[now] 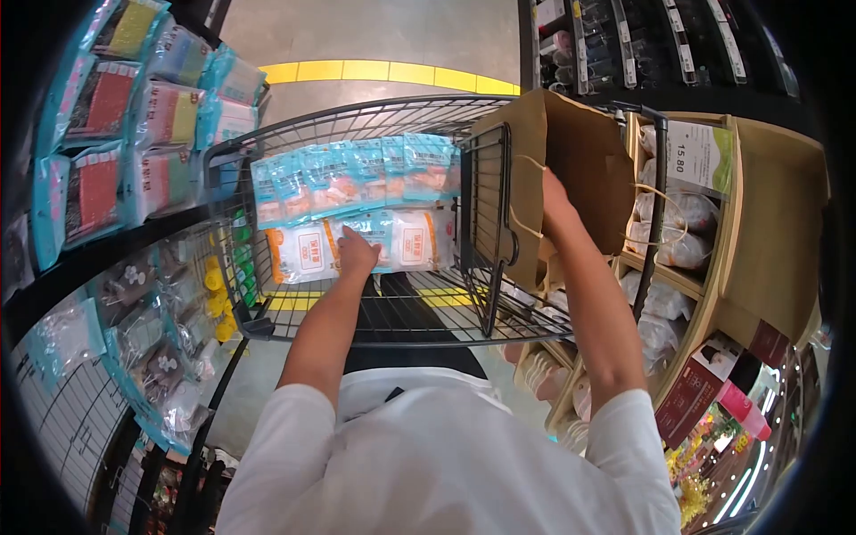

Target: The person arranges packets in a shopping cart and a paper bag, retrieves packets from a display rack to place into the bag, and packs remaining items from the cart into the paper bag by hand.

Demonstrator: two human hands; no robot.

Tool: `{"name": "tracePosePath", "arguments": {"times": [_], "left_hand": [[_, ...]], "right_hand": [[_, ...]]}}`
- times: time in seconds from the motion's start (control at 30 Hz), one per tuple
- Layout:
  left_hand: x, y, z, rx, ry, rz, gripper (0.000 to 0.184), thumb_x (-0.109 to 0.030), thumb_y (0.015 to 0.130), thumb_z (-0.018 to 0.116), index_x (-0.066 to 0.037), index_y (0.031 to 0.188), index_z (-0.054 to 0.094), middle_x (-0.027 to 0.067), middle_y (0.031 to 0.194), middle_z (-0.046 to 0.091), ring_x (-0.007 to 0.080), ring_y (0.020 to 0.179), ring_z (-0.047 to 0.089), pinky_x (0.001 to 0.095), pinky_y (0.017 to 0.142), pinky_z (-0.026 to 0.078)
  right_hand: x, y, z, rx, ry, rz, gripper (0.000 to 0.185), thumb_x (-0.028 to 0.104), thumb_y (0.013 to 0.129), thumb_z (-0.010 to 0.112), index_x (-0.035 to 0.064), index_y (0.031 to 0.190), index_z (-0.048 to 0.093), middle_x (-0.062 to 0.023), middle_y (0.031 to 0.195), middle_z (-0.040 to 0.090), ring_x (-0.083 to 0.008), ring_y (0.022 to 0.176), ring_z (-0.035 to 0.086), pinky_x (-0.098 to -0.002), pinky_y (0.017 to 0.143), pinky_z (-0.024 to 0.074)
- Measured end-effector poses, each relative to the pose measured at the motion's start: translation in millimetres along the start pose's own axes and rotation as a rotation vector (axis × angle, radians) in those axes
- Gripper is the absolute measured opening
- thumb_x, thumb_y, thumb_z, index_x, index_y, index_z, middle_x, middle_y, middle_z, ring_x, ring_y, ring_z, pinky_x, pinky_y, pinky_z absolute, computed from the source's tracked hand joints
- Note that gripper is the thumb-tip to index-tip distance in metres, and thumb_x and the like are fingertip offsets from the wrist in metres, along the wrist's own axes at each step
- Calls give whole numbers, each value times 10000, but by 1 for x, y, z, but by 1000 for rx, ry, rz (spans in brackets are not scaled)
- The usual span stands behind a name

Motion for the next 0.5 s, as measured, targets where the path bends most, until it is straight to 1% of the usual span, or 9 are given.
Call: {"name": "tracePosePath", "arguments": {"times": [0.03,0.1,0.13,0.17,0.23,0.27,0.3,0.4,0.5], "left_hand": [[0,-1,1,-57,9,-77,1040,-415,715,784,-25,1460,172,262,1258,438,391,1126,506,469,896,477],[-1,-4,4,-129,57,-164,1077,-418,697,802,-31,1464,152,255,1253,418,375,1116,494,468,889,475],[-1,-6,6,-166,81,-204,1096,-419,688,811,-34,1466,142,252,1251,408,367,1111,488,467,886,473],[4,-5,8,-230,22,-195,1087,-403,693,807,-34,1468,141,243,1224,467,375,1097,525,472,871,477],[11,-5,12,-186,-107,-161,1071,-377,703,802,-28,1465,135,236,1176,530,383,1066,561,478,868,477],[15,-3,9,-172,-170,-145,1063,-364,708,800,-24,1463,133,232,1152,562,386,1050,579,482,866,477],[25,1,9,-130,-229,-214,959,-272,692,807,15,1417,250,235,1072,624,416,977,621,498,852,493],[52,43,41,7,-390,-178,741,-112,704,774,20,1328,397,219,1057,639,393,940,645,472,825,527],[46,16,25,326,-1158,-162,566,33,724,702,-2,1246,486,161,1074,640,325,922,662,413,794,555]], "right_hand": [[10,-14,-19,-76,9,-16,353,225,867,561,4,1142,578,-196,1035,659,-367,937,650,-434,786,521],[51,-68,-75,-421,73,-240,372,171,876,611,12,1198,516,-189,1011,649,-346,877,659,-415,750,520],[56,-91,-92,-459,206,-202,377,163,864,642,18,1193,526,-179,988,650,-316,838,660,-385,728,520],[56,-113,-105,-498,340,-165,385,155,852,673,25,1187,536,-168,965,652,-285,799,660,-355,706,521],[52,-153,-116,-593,519,-154,342,109,839,691,19,1146,570,-145,896,653,-231,725,647,-294,658,513],[52,-170,-117,-623,519,-165,304,95,839,684,14,1115,583,-143,877,654,-225,713,646,-290,646,510],[53,-185,-118,-655,522,-184,267,81,840,678,8,1083,596,-140,858,654,-219,702,644,-285,633,506],[60,-218,-107,-689,478,-254,178,50,837,662,0,1004,622,-136,817,652,-221,681,642,-290,610,501],[90,-243,-96,-647,485,-378,143,40,826,659,0,961,632,-132,820,653,-243,692,643,-316,610,502]]}}
Point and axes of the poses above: each hand's wrist, its own y-axis towards the middle knuckle, its own z-axis out of the palm, x = y × z, the point moved 9 cm from there along y, towards the middle knuckle
